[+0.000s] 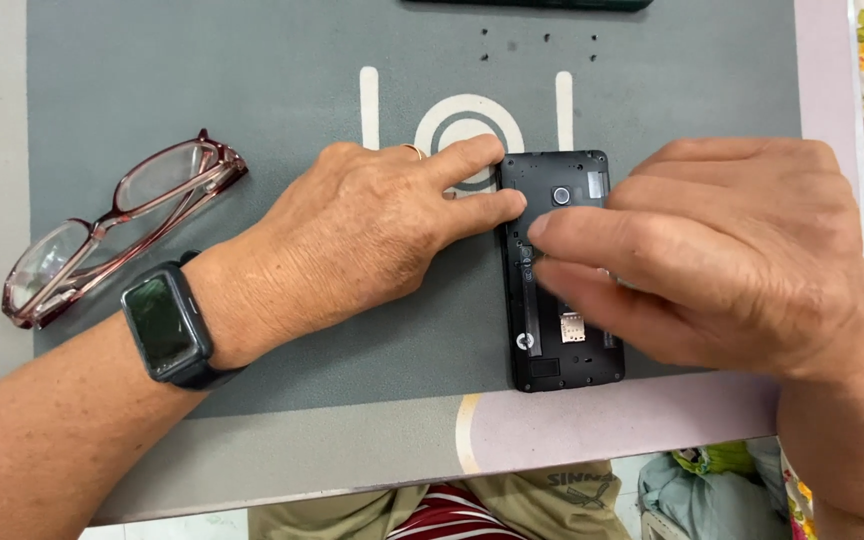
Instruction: Using a precision screwdriver to remove multiple small screws from the back of a mobile phone
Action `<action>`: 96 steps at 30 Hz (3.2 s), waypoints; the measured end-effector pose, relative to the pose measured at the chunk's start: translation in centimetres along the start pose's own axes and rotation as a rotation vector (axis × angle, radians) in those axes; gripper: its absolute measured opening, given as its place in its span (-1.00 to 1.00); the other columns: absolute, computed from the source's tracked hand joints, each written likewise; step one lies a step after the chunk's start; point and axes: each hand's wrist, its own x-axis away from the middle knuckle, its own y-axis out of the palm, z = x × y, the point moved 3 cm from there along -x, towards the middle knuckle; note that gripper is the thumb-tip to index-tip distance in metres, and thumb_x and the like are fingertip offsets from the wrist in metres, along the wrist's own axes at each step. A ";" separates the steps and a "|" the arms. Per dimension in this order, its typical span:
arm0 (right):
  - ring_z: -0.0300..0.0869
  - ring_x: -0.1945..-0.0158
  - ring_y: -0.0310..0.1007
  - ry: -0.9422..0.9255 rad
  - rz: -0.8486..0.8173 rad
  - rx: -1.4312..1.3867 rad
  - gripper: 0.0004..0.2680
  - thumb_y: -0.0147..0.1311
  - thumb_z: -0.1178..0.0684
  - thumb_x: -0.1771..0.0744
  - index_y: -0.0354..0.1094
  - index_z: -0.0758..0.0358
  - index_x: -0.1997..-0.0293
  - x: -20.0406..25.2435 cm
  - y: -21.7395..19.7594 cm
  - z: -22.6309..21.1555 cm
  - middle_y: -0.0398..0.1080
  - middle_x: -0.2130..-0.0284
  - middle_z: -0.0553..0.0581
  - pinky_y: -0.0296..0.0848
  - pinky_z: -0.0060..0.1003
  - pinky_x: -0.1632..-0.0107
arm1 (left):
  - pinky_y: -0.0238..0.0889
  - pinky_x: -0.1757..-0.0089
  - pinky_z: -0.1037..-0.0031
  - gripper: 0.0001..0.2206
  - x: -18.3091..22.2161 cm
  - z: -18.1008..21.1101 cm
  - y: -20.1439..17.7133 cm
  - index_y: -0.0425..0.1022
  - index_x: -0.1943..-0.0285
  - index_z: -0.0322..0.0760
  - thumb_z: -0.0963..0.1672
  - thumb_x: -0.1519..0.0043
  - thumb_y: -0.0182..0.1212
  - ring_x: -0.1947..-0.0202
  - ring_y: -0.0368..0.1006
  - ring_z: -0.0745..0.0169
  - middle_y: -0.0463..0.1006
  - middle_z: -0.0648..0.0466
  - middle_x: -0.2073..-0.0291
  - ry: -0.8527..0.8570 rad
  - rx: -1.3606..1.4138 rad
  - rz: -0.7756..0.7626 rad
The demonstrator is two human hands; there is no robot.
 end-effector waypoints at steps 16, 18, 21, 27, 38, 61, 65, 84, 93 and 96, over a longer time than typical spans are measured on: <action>0.06 0.45 0.23 0.006 -0.045 -0.031 -0.79 0.05 0.40 -0.39 0.53 0.28 -0.03 0.7 0.2 -0.2 0.33 0.45 0.18 0.40 -0.01 0.26 | 0.19 0.72 0.15 -0.42 0.3 0.0 -0.1 0.45 -0.31 0.21 -0.26 -0.10 0.24 0.42 0.56 -0.02 0.40 0.19 -0.21 0.044 -0.121 0.060; 0.13 0.42 0.34 0.123 -0.099 0.042 -0.78 0.18 0.43 -0.49 0.54 0.12 0.03 1.1 0.1 -0.2 0.18 0.54 0.08 0.42 -0.02 0.25 | 0.20 0.72 0.16 -0.42 0.3 0.0 -0.1 0.47 -0.34 0.23 -0.24 -0.12 0.23 0.39 0.56 -0.01 0.40 0.19 -0.25 0.044 -0.136 0.052; 0.14 0.42 0.32 0.066 -0.043 -0.002 -0.86 0.23 0.43 -0.53 0.53 0.29 -0.03 0.9 0.1 -0.3 0.24 0.51 0.12 0.45 0.05 0.23 | 0.21 0.74 0.10 -0.45 0.1 0.1 -0.3 0.47 -0.33 0.24 -0.24 -0.16 0.22 0.39 0.57 -0.08 0.39 0.17 -0.22 0.034 -0.114 0.024; 0.10 0.42 0.32 0.021 -0.084 0.018 -0.87 0.10 0.27 -0.50 0.50 0.13 -0.09 0.7 0.2 -0.2 0.35 0.39 0.07 0.30 -0.07 0.29 | 0.16 0.75 0.12 -0.47 0.1 0.1 -0.3 0.46 -0.30 0.20 -0.26 -0.17 0.23 0.47 0.54 -0.10 0.41 0.16 -0.21 0.037 -0.097 0.040; 0.08 0.25 0.54 -0.003 -0.094 -0.145 -0.84 0.06 0.38 -0.45 0.48 0.32 -0.10 -0.2 0.1 -0.8 0.59 0.15 0.24 0.46 -0.07 0.18 | 0.19 0.71 0.02 -0.51 0.1 0.0 -0.1 0.48 -0.29 0.19 -0.23 -0.19 0.20 0.40 0.58 -0.14 0.41 0.13 -0.21 0.028 -0.050 0.062; 0.03 0.16 0.64 0.234 -0.251 0.020 -0.89 0.22 0.09 -0.45 0.54 0.15 -0.08 0.7 0.5 0.2 0.61 0.19 0.09 0.42 -0.12 0.26 | 0.23 0.69 0.00 -0.52 0.5 0.1 0.3 0.54 -0.22 0.09 -0.26 -0.12 0.24 0.54 0.56 -0.17 0.39 0.06 -0.05 0.082 -0.041 0.183; 0.02 0.25 0.59 0.069 -0.089 -0.041 -0.89 0.23 0.13 -0.43 0.49 0.23 -0.07 -0.6 0.2 -0.1 0.58 0.26 0.12 0.55 -0.09 0.13 | 0.27 0.69 -0.08 -0.50 0.0 0.1 -0.3 0.45 -0.26 0.06 -0.26 -0.14 0.21 0.48 0.54 -0.24 0.40 0.03 -0.15 0.039 0.022 0.099; -0.13 0.50 0.26 -0.056 0.007 0.089 -0.83 0.25 0.18 -0.45 0.40 0.16 -0.16 -0.8 -1.2 -0.2 0.24 0.57 -0.08 0.46 0.12 -0.32 | 0.07 0.75 0.12 -0.45 -0.1 0.5 -0.1 0.45 -0.12 0.10 -0.38 -0.06 0.09 0.60 0.41 -0.08 0.42 0.17 -0.25 -0.028 -0.023 0.031; -0.09 0.56 0.20 -0.032 -0.009 0.027 -0.86 0.01 0.25 -0.43 0.34 0.12 -0.05 -1.2 -1.6 -1.1 0.15 0.59 -0.09 0.39 0.11 -0.34 | 0.15 0.72 0.10 -0.46 0.0 0.5 0.2 0.44 -0.28 0.21 -0.29 -0.18 0.19 0.58 0.44 -0.07 0.43 0.16 -0.27 -0.044 -0.063 0.026; -0.12 0.54 0.13 -0.048 0.067 0.093 -0.89 -0.02 0.26 -0.44 0.38 0.14 0.02 -0.8 -0.7 -0.8 0.12 0.60 -0.09 0.53 -0.08 -0.01 | 0.12 0.71 0.09 -0.45 0.0 0.5 0.1 0.47 -0.25 0.18 -0.32 -0.15 0.16 0.60 0.39 -0.08 0.41 0.17 -0.22 -0.037 -0.048 0.028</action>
